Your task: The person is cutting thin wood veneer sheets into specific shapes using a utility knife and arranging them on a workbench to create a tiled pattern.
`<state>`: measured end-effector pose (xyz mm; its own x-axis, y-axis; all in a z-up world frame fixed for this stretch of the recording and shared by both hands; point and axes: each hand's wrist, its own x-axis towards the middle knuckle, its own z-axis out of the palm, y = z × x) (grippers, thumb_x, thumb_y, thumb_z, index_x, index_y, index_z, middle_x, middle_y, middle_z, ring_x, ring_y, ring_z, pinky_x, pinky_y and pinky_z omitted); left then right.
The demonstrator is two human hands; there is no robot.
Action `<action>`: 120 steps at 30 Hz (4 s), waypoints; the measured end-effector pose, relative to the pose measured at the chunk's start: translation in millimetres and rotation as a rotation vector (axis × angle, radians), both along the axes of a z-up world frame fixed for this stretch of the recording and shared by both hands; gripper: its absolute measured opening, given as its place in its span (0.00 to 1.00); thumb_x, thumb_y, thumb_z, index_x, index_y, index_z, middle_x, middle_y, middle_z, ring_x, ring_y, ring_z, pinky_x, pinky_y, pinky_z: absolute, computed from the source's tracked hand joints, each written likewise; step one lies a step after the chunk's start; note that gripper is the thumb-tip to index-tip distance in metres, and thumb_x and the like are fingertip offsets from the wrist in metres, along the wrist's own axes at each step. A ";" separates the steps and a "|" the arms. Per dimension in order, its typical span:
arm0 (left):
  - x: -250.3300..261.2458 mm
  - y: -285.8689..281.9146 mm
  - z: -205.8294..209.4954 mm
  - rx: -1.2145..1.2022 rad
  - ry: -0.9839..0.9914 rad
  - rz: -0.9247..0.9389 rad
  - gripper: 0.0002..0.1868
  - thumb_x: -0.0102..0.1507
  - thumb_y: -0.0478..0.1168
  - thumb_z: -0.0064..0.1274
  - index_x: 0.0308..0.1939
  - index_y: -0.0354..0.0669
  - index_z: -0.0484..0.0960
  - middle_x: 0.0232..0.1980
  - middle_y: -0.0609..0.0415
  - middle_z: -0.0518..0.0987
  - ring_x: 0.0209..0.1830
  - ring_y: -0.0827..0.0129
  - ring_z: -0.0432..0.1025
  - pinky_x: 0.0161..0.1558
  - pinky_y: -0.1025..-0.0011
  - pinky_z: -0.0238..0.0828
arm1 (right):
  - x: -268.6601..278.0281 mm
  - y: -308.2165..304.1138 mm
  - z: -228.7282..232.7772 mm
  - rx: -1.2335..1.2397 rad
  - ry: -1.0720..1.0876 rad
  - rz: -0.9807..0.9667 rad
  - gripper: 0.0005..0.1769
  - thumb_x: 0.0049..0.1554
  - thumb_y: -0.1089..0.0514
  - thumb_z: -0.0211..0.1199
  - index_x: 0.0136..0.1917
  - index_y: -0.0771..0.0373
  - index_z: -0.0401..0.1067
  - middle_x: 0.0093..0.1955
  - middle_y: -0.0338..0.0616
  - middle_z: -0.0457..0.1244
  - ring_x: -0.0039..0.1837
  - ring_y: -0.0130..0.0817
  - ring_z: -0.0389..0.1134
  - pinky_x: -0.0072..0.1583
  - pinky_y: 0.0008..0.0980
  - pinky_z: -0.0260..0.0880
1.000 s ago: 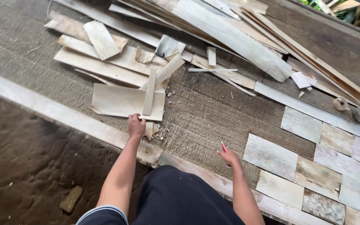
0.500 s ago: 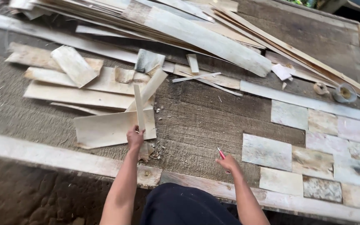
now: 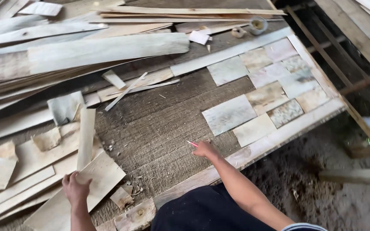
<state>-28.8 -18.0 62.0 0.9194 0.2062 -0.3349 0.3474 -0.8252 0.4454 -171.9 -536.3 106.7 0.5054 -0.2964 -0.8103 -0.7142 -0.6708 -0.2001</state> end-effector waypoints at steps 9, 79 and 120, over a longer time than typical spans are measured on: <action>7.1 19.5 -27.9 0.203 -0.087 -0.127 0.32 0.55 0.36 0.69 0.63 0.52 0.78 0.68 0.50 0.78 0.73 0.53 0.65 0.77 0.39 0.26 | -7.4 5.9 5.6 0.033 -0.027 -0.075 0.15 0.65 0.51 0.60 0.54 0.67 0.71 0.34 0.36 0.56 0.29 0.23 0.52 0.31 0.24 0.54; -119.7 -183.5 143.9 -0.598 -0.369 -0.125 0.18 0.67 0.48 0.57 0.47 0.37 0.71 0.38 0.44 0.68 0.40 0.55 0.68 0.41 0.58 0.67 | 9.4 44.0 68.5 0.679 -0.848 -0.791 0.19 0.52 0.64 0.71 0.56 0.72 0.73 0.34 0.45 0.62 0.33 0.34 0.68 0.31 0.22 0.61; -121.0 -274.6 146.2 -0.186 -0.762 -0.722 0.42 0.51 0.20 0.42 0.71 0.41 0.73 0.67 0.43 0.76 0.63 0.48 0.73 0.53 0.53 0.77 | 26.4 43.0 93.6 0.074 -0.932 0.020 0.40 0.62 0.25 0.47 0.28 0.61 0.64 0.24 0.56 0.55 0.33 0.54 0.61 0.43 0.43 0.64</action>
<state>-149.8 -292.6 208.2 0.7837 -0.4663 0.4104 -0.6204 -0.6211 0.4789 -145.5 -493.3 200.3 0.9652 -0.2446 -0.0924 -0.2329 -0.6436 -0.7291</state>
